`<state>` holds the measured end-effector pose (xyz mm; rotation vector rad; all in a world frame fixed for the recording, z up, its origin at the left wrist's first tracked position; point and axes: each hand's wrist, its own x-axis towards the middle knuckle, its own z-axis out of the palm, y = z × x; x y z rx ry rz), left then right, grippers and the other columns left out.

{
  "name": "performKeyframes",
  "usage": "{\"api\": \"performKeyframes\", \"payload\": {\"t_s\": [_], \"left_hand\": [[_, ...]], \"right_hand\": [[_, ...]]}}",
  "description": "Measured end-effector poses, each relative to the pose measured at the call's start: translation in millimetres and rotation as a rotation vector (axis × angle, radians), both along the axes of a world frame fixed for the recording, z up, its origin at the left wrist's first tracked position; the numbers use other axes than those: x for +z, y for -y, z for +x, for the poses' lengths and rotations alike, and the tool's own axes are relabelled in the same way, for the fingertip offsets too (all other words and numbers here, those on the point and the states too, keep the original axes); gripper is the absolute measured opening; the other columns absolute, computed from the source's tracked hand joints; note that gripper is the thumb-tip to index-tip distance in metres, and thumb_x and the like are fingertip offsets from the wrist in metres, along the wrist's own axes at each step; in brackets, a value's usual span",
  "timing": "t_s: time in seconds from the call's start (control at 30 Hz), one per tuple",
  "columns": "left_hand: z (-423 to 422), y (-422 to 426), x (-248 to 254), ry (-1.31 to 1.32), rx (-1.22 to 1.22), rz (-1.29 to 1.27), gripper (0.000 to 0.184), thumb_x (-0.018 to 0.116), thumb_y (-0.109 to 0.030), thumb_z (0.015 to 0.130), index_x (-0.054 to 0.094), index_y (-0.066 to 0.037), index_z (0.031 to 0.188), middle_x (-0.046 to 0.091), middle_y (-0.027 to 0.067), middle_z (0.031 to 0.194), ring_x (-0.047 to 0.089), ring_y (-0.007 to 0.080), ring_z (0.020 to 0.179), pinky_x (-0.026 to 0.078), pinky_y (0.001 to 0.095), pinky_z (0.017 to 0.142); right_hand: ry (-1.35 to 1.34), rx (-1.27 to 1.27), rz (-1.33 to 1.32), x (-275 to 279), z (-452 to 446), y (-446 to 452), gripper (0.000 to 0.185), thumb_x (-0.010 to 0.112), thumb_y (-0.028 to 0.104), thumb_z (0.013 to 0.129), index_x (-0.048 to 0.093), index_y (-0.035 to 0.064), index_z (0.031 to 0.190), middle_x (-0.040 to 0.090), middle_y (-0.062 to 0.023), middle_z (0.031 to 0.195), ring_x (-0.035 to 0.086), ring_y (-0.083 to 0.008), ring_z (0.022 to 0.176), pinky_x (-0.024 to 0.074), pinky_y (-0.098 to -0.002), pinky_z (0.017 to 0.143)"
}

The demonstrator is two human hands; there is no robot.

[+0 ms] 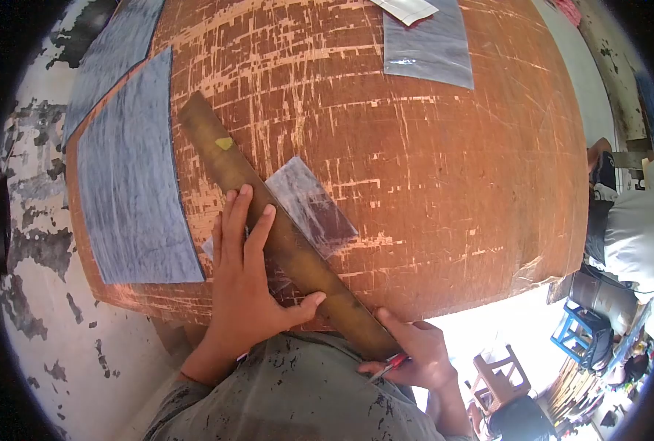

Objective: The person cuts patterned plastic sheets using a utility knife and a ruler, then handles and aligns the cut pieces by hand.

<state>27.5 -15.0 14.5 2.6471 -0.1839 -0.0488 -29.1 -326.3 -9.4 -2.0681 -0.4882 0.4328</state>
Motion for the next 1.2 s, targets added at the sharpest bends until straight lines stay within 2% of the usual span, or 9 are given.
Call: {"api": "performKeyframes", "payload": {"t_s": [0.07, 0.1, 0.17, 0.23, 0.33, 0.47, 0.57, 1.13, 1.2], "left_hand": [[0.1, -0.8, 3.4, -0.014, -0.001, 0.002, 0.119, 0.093, -0.054, 0.073, 0.035, -0.005, 0.165, 0.023, 0.0290, 0.176, 0.022, 0.0523, 0.164, 0.021, 0.0705, 0.128], [0.0, -1.2, 4.6, -0.028, -0.004, 0.003, 0.119, 0.093, -0.055, 0.074, 0.035, -0.005, 0.166, 0.023, 0.0283, 0.177, 0.022, 0.0518, 0.164, 0.020, 0.0703, 0.129], [-0.6, -2.2, 3.9, -0.030, -0.005, 0.012, 0.119, 0.092, -0.056, 0.075, 0.035, -0.005, 0.166, 0.023, 0.0278, 0.177, 0.022, 0.0516, 0.165, 0.020, 0.0699, 0.129], [0.3, -3.0, 4.2, -0.025, -0.014, 0.013, 0.119, 0.092, -0.057, 0.076, 0.035, -0.005, 0.166, 0.023, 0.0273, 0.177, 0.022, 0.0514, 0.165, 0.019, 0.0694, 0.129], [0.5, -1.6, 6.0, -0.035, -0.003, 0.012, 0.118, 0.091, -0.058, 0.077, 0.036, -0.003, 0.165, 0.024, 0.0274, 0.177, 0.022, 0.0507, 0.165, 0.018, 0.0686, 0.130], [5.1, -0.7, 18.4, -0.100, 0.008, 0.011, 0.120, 0.091, -0.055, 0.078, 0.032, 0.000, 0.167, 0.023, 0.0275, 0.177, 0.022, 0.0489, 0.165, 0.019, 0.0675, 0.130], [7.8, 0.6, 24.4, -0.154, 0.022, 0.010, 0.122, 0.093, -0.051, 0.077, 0.030, 0.001, 0.168, 0.023, 0.0275, 0.177, 0.022, 0.0482, 0.166, 0.020, 0.0666, 0.130], [14.4, 3.7, 30.9, -0.207, -0.009, -0.007, 0.123, 0.090, -0.048, 0.080, 0.025, 0.007, 0.169, 0.019, 0.0367, 0.176, 0.023, 0.0559, 0.163, 0.028, 0.0679, 0.128], [15.9, 4.1, 32.2, -0.212, -0.026, -0.021, 0.119, 0.092, -0.041, 0.079, 0.029, 0.014, 0.164, 0.017, 0.0392, 0.174, 0.020, 0.0565, 0.163, 0.030, 0.0651, 0.129]], "right_hand": [[-0.092, -0.122, 0.049, 0.5, -11.5, 26.9, 0.107, 0.109, 0.044, 0.061, 0.065, -0.0057, 0.145, 0.070, -0.0078, 0.078, 0.068, -0.0174, 0.063, 0.0543, -0.0296, 0.056], [-0.027, -0.220, 0.056, -4.3, -20.9, 41.5, 0.114, 0.110, 0.047, 0.057, 0.063, -0.0032, 0.148, 0.060, -0.0032, 0.074, 0.056, -0.0096, 0.060, 0.0417, -0.0239, 0.049], [-0.017, -0.390, 0.169, 29.9, -3.5, 38.4, 0.077, 0.098, 0.043, 0.078, 0.068, -0.0004, 0.134, 0.057, -0.0051, 0.077, 0.054, -0.0129, 0.061, 0.0423, -0.0266, 0.053], [-0.022, -0.472, 0.245, 46.4, 9.1, 23.0, 0.058, 0.091, 0.038, 0.090, 0.068, -0.0004, 0.128, 0.056, -0.0058, 0.077, 0.053, -0.0154, 0.062, 0.0448, -0.0285, 0.054], [-0.226, -0.391, -0.205, 89.4, 38.3, -33.4, 0.022, 0.064, 0.015, 0.109, 0.065, -0.0022, 0.123, 0.067, -0.0160, 0.080, 0.071, -0.0355, 0.064, 0.0547, -0.0441, 0.058], [0.086, -0.040, -0.341, 74.5, 74.1, -85.3, 0.022, 0.069, 0.013, 0.105, 0.060, 0.0007, 0.121, 0.070, -0.0201, 0.084, 0.072, -0.0398, 0.066, 0.0566, -0.0467, 0.056], [0.093, 0.042, -0.460, 71.1, 88.2, -108.4, 0.021, 0.067, 0.017, 0.106, 0.057, 0.0016, 0.115, 0.069, -0.0196, 0.085, 0.072, -0.0390, 0.065, 0.0577, -0.0471, 0.055], [-0.052, 0.090, -0.572, 83.0, 101.1, -116.7, 0.018, 0.065, 0.019, 0.106, 0.054, 0.0039, 0.107, 0.069, -0.0185, 0.082, 0.073, -0.0377, 0.065, 0.0586, -0.0473, 0.054], [-0.049, 0.090, -0.566, 83.7, 101.6, -117.0, 0.018, 0.065, 0.019, 0.106, 0.054, 0.0040, 0.106, 0.069, -0.0185, 0.082, 0.073, -0.0377, 0.065, 0.0586, -0.0472, 0.054]]}}
